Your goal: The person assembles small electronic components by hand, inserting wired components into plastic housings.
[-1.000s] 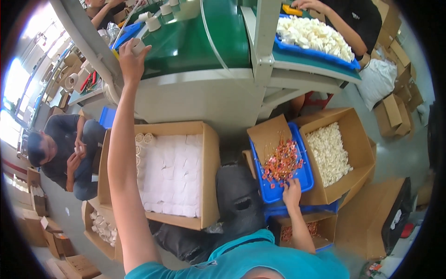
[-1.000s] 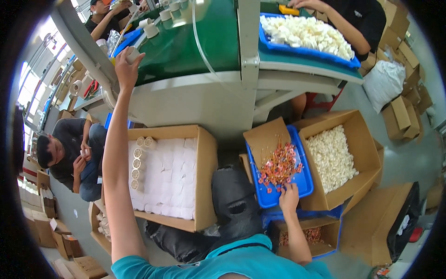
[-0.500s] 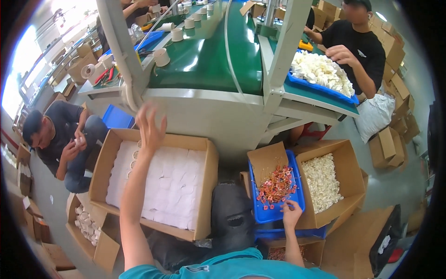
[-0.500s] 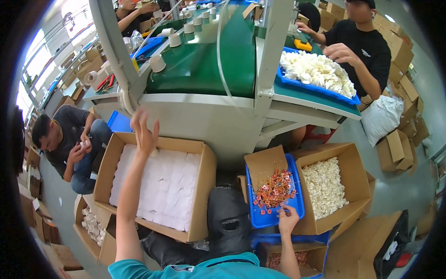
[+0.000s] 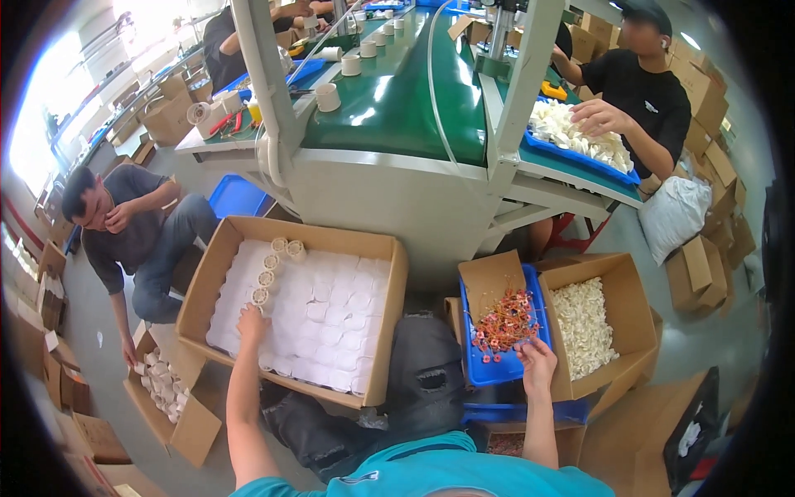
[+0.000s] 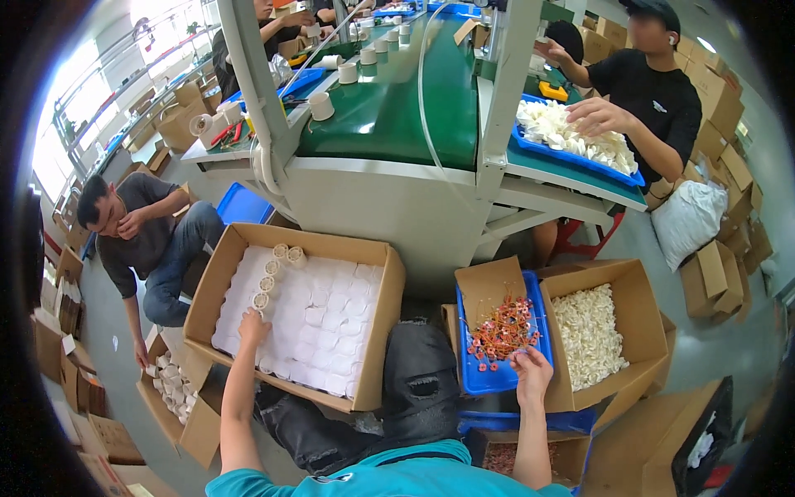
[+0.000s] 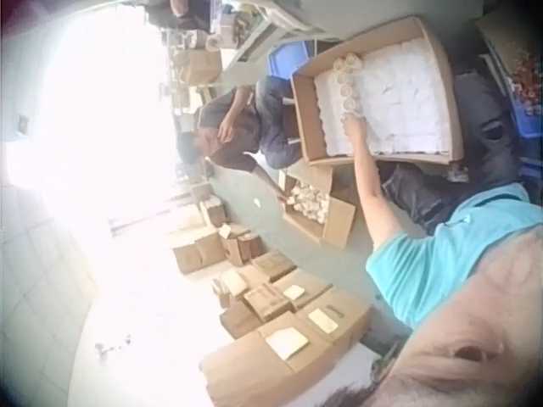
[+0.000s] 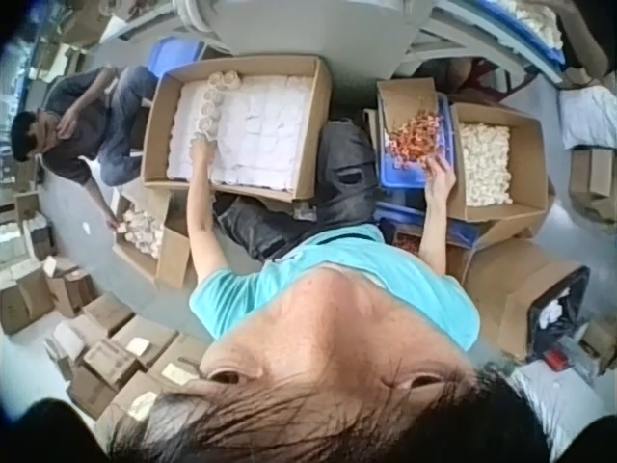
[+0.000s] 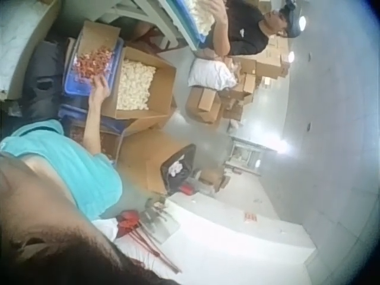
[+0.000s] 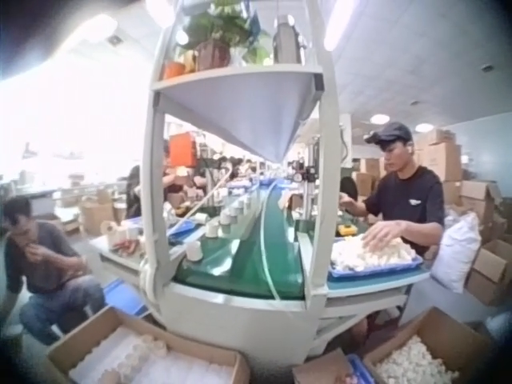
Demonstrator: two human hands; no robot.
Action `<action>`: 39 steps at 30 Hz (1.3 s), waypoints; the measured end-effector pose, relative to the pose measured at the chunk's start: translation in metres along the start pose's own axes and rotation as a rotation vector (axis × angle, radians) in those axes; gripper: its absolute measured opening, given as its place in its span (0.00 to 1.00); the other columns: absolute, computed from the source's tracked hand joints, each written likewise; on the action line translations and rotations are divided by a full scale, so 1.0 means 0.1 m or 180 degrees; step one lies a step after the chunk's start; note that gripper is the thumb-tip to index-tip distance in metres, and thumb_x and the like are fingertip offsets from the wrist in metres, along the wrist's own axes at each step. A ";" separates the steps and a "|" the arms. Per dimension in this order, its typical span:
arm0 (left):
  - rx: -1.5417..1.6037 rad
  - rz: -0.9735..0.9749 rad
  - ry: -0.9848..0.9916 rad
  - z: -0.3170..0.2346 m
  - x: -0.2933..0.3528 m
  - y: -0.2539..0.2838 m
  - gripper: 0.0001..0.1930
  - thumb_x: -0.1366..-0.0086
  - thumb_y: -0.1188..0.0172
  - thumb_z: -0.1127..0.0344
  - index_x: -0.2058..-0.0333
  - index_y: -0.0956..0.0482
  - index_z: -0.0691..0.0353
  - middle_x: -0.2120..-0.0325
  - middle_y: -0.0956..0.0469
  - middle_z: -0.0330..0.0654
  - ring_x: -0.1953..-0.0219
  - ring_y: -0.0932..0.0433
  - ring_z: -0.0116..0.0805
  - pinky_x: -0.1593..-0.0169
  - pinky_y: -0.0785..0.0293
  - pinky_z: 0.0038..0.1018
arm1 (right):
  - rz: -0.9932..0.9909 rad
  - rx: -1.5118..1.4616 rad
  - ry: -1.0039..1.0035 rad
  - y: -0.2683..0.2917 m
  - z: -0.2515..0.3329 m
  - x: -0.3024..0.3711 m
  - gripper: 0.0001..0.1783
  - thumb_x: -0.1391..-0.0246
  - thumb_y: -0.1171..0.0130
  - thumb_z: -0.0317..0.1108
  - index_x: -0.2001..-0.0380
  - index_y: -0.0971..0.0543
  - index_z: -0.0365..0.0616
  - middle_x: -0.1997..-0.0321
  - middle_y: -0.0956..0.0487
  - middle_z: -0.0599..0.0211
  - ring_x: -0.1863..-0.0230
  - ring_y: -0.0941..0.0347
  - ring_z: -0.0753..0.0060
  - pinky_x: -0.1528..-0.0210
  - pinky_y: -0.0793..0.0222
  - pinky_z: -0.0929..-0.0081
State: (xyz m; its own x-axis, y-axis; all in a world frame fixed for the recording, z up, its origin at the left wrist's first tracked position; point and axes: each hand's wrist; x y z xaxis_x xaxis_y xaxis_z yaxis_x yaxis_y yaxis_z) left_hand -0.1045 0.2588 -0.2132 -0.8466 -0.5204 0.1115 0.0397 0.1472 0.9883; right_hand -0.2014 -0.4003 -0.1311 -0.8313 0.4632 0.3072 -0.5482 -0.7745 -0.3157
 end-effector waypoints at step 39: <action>0.1481 0.0499 -0.3160 -2.15 2.87 1.40 0.27 0.59 0.26 0.71 0.58 0.28 0.63 0.63 0.21 0.49 0.53 0.21 0.48 0.50 0.25 0.40 | 0.2254 0.1632 0.1199 -1.42 0.21 0.83 0.08 0.54 0.35 0.19 0.67 0.16 0.34 0.64 0.18 0.60 0.65 0.20 0.67 0.63 0.25 0.76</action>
State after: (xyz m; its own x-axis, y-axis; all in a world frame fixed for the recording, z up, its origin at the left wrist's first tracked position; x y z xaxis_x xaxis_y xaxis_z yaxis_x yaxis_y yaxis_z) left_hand -0.2278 -0.0510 -0.0202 -0.9072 0.4069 -0.1067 0.1568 0.5625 0.8118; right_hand -0.1905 -0.2609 -0.0420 -0.9788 -0.1471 -0.1423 0.1268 -0.9817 0.1423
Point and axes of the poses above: each hand's wrist, its own x-axis away from the middle knuckle, its own y-axis out of the back of the hand, z = x × y
